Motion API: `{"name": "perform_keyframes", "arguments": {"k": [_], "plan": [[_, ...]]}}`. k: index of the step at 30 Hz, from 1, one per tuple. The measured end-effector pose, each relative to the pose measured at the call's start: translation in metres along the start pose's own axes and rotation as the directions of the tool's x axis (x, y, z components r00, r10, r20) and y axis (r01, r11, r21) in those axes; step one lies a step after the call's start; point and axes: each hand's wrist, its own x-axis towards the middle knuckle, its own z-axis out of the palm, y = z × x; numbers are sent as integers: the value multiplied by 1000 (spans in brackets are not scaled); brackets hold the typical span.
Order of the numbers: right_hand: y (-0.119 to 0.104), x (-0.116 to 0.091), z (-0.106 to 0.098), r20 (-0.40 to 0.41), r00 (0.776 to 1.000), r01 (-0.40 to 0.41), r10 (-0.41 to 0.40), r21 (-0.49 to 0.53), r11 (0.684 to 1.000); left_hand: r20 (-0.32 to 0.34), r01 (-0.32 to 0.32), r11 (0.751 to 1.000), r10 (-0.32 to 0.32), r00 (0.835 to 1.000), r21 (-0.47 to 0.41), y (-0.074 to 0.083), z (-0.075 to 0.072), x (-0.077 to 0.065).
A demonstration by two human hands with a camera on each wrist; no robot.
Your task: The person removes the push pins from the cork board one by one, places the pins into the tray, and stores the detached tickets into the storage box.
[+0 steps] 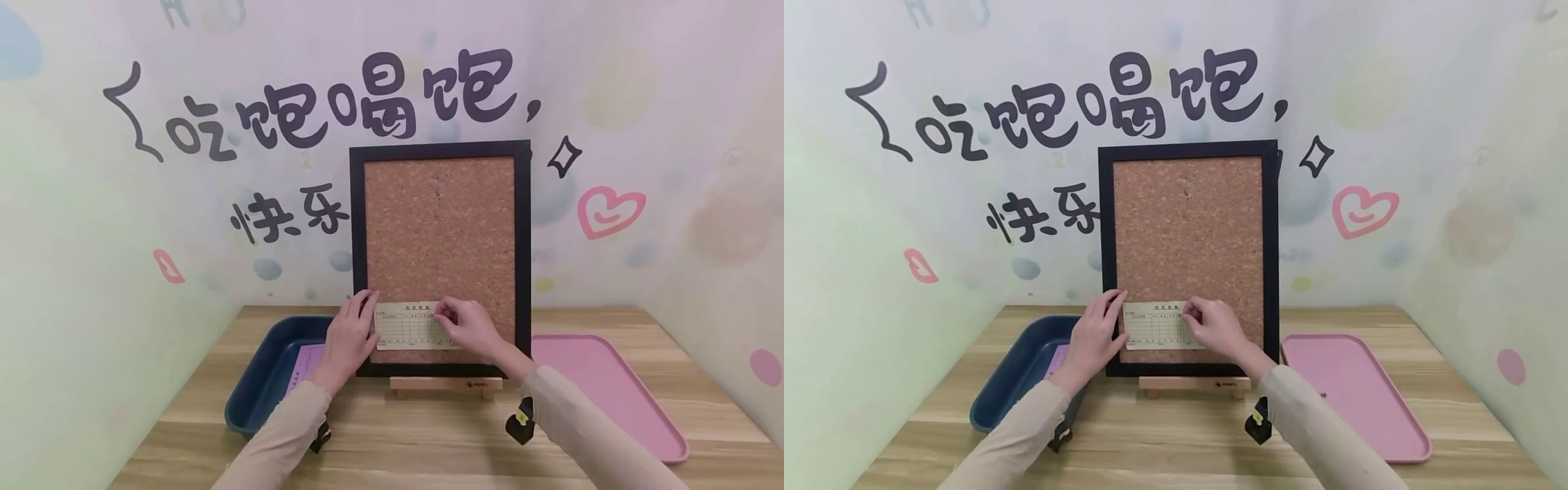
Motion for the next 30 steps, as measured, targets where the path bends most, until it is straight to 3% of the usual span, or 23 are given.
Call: {"name": "perform_keyframes", "arguments": {"k": [3, 11, 16, 24, 30], "plan": [[1, -1, -2, 16, 1000, -20, 20, -5, 1000, 26, -3, 1000, 3, 1000, -5, -2, -2, 8], [1, -1, -3, 10, 1000, -25, 25, -21, 999, 134, 67, 997, -61, 989, -35, -4, -5, 20], [2, -2, -2, 7, 1000, -24, 25, -37, 999, 193, 65, 996, -53, 980, -59, -1, -7, 23], [3, -1, -2, -6, 1000, 7, -7, -31, 999, 185, 4, 999, 5, 983, -48, -1, -6, 26], [3, -1, -1, -6, 1000, 15, -16, -26, 1000, 169, 9, 995, 8, 986, -99, -1, -7, 27]]}}
